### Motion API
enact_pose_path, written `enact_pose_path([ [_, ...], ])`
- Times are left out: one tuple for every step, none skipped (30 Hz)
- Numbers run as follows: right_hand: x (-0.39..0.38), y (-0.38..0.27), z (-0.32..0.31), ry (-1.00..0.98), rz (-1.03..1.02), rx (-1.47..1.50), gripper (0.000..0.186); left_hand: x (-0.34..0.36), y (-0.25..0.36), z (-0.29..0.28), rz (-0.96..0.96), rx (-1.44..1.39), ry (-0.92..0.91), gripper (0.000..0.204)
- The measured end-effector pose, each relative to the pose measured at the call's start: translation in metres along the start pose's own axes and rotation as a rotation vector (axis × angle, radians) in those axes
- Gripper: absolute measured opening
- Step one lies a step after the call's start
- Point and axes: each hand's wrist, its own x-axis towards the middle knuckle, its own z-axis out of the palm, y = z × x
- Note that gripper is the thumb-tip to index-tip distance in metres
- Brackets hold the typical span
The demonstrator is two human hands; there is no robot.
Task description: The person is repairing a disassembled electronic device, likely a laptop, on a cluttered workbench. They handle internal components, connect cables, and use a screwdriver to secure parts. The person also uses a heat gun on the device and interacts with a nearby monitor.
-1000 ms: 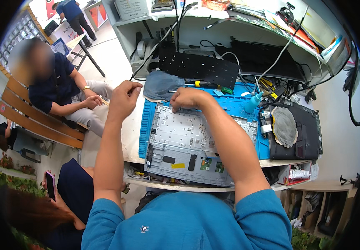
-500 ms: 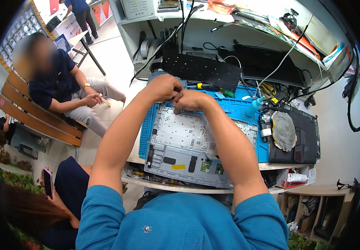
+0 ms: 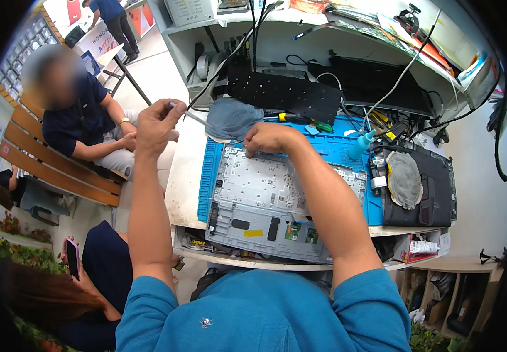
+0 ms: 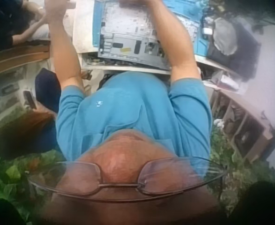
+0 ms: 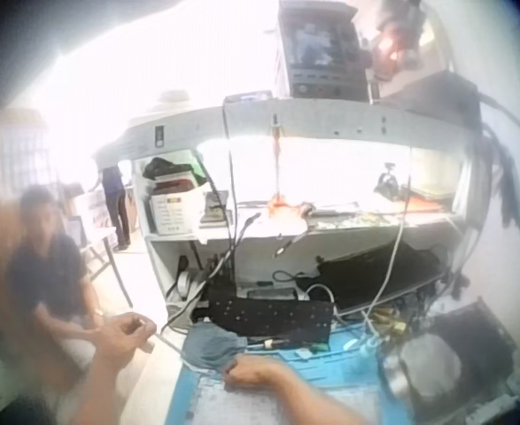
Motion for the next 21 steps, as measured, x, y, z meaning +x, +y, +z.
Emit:
enact_pose_path([
  [-0.001,0.001,0.000,0.012,0.005,0.005,0.022,-0.006,0.005,-0.004,-0.024,-0.013,0.008,0.019],
  [-0.001,-0.001,0.001,0.015,-0.001,0.003,0.023,-0.015,0.000,-0.009,-0.005,0.051,-0.016,0.019],
  [0.000,-0.001,0.001,0.006,0.001,0.007,0.023,-0.019,-0.010,-0.010,0.014,0.113,-0.049,0.019],
  [0.000,-0.001,0.000,-0.002,0.003,0.012,0.024,-0.025,-0.018,-0.012,0.032,0.176,-0.081,0.019],
  [0.000,0.001,-0.001,-0.004,0.014,0.020,0.024,-0.033,-0.012,0.002,0.078,0.302,-0.151,0.019],
  [0.001,0.002,0.000,-0.001,0.007,0.028,0.024,-0.042,-0.018,0.010,0.062,0.354,-0.259,0.019],
  [0.002,0.003,0.001,0.003,0.001,0.037,0.023,-0.047,-0.026,0.015,0.047,0.405,-0.367,0.019],
  [0.001,0.003,0.001,0.007,-0.001,0.045,0.023,-0.049,-0.030,0.016,0.006,0.350,-0.310,0.019],
  [0.000,0.001,0.000,0.012,0.003,0.042,0.023,-0.050,-0.033,0.015,-0.034,0.295,-0.253,0.020],
  [0.000,-0.001,0.000,0.017,0.008,0.040,0.023,-0.050,-0.035,0.016,-0.075,0.239,-0.197,0.021],
  [0.000,-0.002,0.002,0.015,0.013,0.036,0.023,-0.049,-0.038,0.016,-0.083,-0.020,-0.141,0.021],
  [0.001,0.000,0.001,0.000,0.016,0.036,0.023,-0.048,-0.030,0.024,-0.072,-0.121,-0.138,0.020],
  [0.002,0.003,0.000,-0.015,0.018,0.036,0.023,-0.048,-0.021,0.038,-0.062,-0.222,-0.134,0.019],
  [0.003,0.002,-0.001,-0.033,0.013,0.033,0.023,-0.051,-0.021,0.050,-0.039,-0.217,-0.160,0.018],
  [0.003,0.002,-0.002,-0.033,0.017,0.039,0.025,-0.054,-0.024,0.062,-0.016,-0.212,-0.190,0.016],
  [0.002,0.001,-0.002,-0.034,0.021,0.045,0.027,-0.056,-0.031,0.068,0.032,-0.136,-0.208,0.018],
  [0.001,0.001,-0.002,-0.033,0.027,0.056,0.030,-0.058,-0.029,0.073,0.034,-0.089,-0.211,0.019],
  [0.000,0.001,-0.001,-0.026,0.030,0.052,0.030,-0.061,-0.026,0.076,0.037,-0.042,-0.214,0.021],
  [0.000,-0.001,-0.001,-0.019,0.034,0.047,0.030,-0.063,-0.025,0.078,0.040,0.004,-0.217,0.022],
  [0.000,-0.002,0.000,-0.013,0.037,0.041,0.030,-0.063,-0.025,0.079,0.042,0.040,-0.200,0.023],
  [0.000,-0.002,0.000,-0.014,0.048,0.042,0.030,-0.063,-0.024,0.080,0.074,0.101,-0.202,0.022],
])
